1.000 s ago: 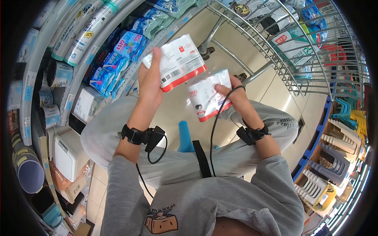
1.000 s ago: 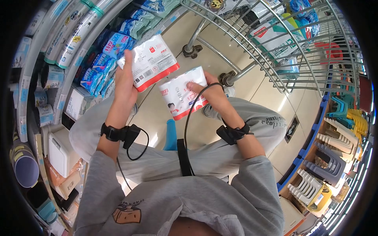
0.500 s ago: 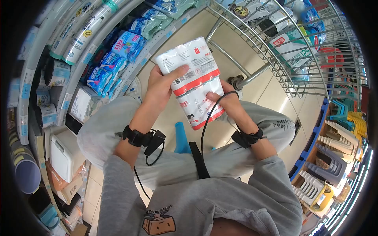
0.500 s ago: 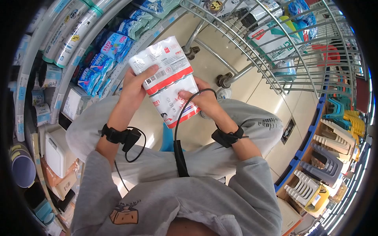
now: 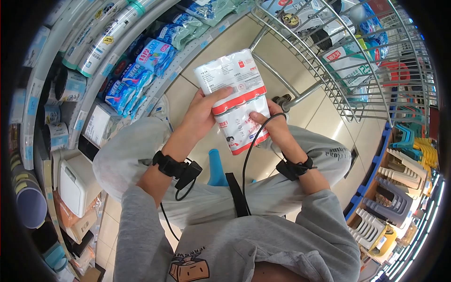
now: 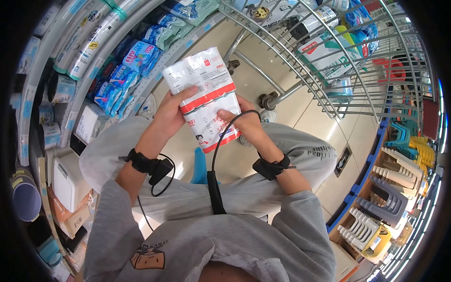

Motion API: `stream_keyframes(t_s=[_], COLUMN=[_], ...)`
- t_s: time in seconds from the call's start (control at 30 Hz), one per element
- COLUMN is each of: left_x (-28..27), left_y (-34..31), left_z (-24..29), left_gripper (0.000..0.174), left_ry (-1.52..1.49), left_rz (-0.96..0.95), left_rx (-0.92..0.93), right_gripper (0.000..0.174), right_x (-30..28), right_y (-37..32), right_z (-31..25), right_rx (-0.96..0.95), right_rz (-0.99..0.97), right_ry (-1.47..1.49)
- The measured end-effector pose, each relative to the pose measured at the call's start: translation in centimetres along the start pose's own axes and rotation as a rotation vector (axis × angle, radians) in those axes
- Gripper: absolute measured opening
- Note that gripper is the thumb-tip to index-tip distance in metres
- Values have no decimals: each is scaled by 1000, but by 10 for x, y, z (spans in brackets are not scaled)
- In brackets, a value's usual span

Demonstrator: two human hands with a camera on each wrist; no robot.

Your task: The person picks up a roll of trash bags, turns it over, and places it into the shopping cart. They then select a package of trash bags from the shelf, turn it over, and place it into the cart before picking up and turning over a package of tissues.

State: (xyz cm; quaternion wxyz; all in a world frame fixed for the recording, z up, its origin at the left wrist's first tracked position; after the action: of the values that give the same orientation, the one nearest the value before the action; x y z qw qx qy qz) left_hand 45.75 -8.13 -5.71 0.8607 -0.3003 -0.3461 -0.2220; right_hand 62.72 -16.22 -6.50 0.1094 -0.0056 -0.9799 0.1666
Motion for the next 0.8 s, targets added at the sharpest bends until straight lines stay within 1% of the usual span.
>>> stream_keyframes(t_s=[0.17, 0.37, 0.6, 0.8], left_x=[-2, -1, -1, 0], left_y=[1, 0, 0, -1], left_z=[-2, 1, 2, 5], left_gripper=[44, 44, 45, 41], left_ry=[9, 29, 23, -8], left_rz=[25, 45, 30, 39], left_rx=[-5, -3, 6, -1], right_gripper=[47, 47, 47, 46], right_x=[0, 0, 2, 2], right_y=[0, 3, 1, 3], right_z=[-1, 0, -2, -1], right_rx=[31, 37, 58, 54], right_rz=[31, 13, 28, 13], right_ry=[-27, -6, 15, 21])
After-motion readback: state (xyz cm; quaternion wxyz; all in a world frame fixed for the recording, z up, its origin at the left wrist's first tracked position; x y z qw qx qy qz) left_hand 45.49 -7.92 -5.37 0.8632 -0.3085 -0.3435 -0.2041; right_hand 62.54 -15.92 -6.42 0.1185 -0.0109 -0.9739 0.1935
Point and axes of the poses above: each hand's wrist, its own y-axis towards the middle knuckle, its own x-axis out of the palm, z = x × y, the point moved 4 cm from there along y, towards the middle knuckle, and after that the axes turned 3 degrees about -z, right-handed, at the moved point
